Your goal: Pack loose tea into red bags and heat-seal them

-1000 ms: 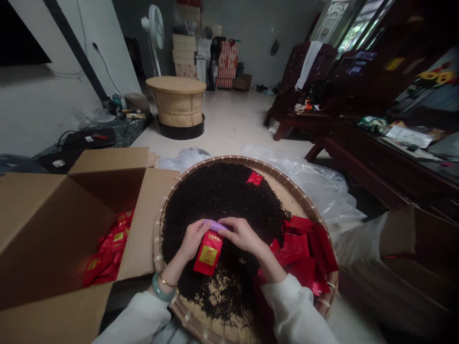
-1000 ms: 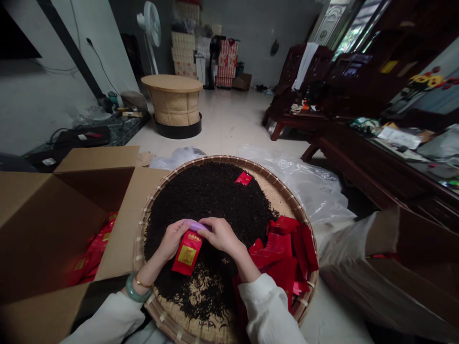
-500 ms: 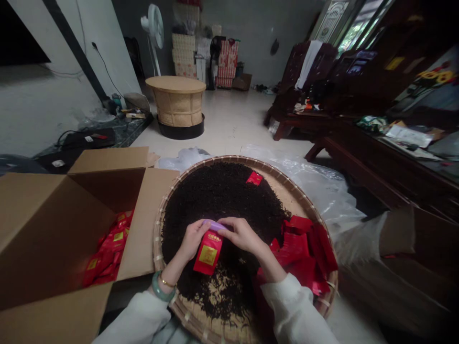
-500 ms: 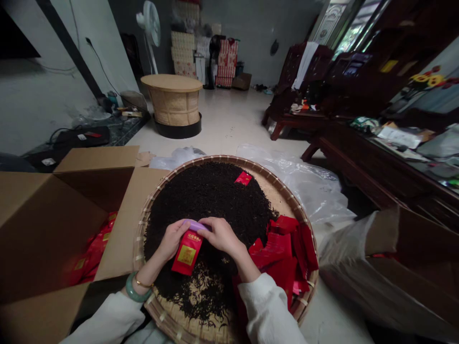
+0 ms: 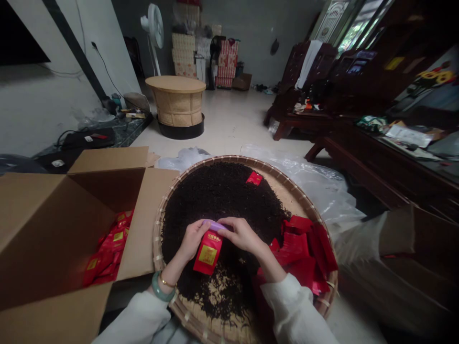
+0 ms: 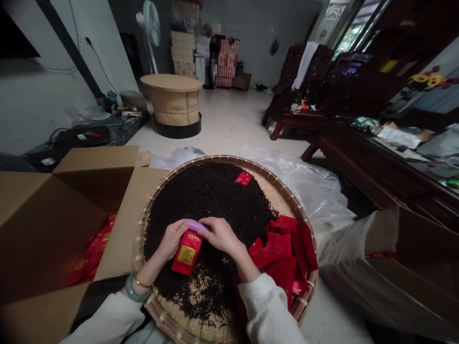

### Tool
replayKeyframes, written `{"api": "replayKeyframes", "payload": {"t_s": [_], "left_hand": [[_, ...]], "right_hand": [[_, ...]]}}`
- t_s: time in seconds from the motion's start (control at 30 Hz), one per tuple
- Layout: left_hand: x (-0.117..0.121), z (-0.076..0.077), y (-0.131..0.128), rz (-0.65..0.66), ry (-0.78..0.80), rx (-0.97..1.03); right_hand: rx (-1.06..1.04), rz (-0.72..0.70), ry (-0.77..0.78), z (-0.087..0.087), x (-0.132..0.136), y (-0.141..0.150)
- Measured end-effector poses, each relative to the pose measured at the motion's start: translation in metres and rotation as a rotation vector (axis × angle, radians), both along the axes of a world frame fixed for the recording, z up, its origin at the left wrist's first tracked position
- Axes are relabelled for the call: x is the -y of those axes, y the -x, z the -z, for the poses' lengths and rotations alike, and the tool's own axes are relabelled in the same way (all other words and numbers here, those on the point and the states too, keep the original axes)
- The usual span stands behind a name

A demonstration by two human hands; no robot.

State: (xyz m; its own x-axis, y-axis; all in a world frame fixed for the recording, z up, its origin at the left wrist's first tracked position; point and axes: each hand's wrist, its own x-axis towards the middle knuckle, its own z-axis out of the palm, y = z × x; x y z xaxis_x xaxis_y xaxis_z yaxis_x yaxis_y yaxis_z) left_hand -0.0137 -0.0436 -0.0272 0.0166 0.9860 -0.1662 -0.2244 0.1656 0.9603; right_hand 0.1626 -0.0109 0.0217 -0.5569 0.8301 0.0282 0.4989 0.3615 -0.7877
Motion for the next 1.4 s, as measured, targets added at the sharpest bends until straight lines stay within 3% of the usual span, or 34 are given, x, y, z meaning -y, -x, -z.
{"api": "replayKeyframes", "payload": {"t_s": [0.33,0.5,0.63,0.73,0.83,0.97,1.13,1.4], "left_hand": [[0.002,-0.005,-0.004,-0.008,0.069,0.085],[0.001,-0.009,-0.005,0.050,0.129,0.085],[0.000,-0.010,-0.005,-0.037,0.133,0.057],[-0.001,-0.008,-0.006,-0.087,0.120,0.053],[-0.001,-0.009,-0.006,-0.102,0.125,0.065],[0.000,-0.012,-0.006,-0.098,0.114,0.054],[0.000,-0.012,-0.004,-0.094,0.062,0.042],[0.000,-0.011,-0.004,-0.054,0.041,-0.028]], "right_hand": [[0.022,0.021,-0.016,0.000,-0.001,0.001],[-0.065,0.158,-0.023,0.014,-0.009,-0.002],[-0.019,0.354,-0.127,0.030,-0.021,-0.012],[0.091,0.474,-0.274,0.032,-0.021,-0.016],[0.066,0.421,-0.338,0.025,-0.009,-0.009],[-0.097,0.237,-0.169,0.020,0.007,0.013],[-0.263,0.302,0.039,0.026,0.008,0.024],[-0.373,0.242,0.286,0.030,0.005,0.014]]}}
